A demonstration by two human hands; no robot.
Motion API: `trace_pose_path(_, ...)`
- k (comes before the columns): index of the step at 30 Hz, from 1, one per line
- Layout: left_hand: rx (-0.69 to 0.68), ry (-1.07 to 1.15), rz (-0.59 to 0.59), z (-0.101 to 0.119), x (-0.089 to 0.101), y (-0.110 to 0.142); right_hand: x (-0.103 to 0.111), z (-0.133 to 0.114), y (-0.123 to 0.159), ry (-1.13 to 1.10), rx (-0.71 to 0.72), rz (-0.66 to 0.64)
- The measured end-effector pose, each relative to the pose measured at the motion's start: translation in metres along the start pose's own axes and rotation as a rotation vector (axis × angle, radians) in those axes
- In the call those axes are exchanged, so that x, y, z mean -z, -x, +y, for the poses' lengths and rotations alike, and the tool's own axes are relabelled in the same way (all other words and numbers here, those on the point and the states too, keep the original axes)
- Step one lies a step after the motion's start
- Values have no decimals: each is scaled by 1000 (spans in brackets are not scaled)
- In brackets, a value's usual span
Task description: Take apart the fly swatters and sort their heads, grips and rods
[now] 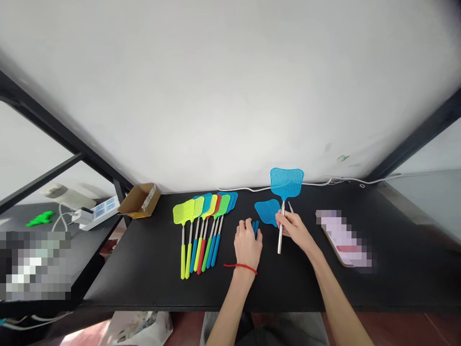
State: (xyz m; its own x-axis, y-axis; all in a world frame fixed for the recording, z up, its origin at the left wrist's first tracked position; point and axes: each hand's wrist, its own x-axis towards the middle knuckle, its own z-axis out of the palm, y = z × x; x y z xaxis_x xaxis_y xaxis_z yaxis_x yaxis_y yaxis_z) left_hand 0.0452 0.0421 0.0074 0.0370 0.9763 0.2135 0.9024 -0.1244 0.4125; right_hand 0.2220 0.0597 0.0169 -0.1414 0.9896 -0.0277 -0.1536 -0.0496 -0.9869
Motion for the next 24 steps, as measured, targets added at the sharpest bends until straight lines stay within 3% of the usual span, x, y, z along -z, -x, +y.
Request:
trace_pose_path(15, 86, 90, 77, -15, -2, -32, -6, -4, 5, 87, -89, -156)
trace_pose_path(18, 83, 331, 150, -17, 8, -33, -9, -3, 7, 129, -99, -190)
trace_pose_path(20, 84, 628, 154, -17, 16, -35, -12, -2, 9, 148, -99, -226)
trace_pose_path(24, 118, 1252, -160, -17, 24, -38, -22, 4, 11, 135, -93, -316)
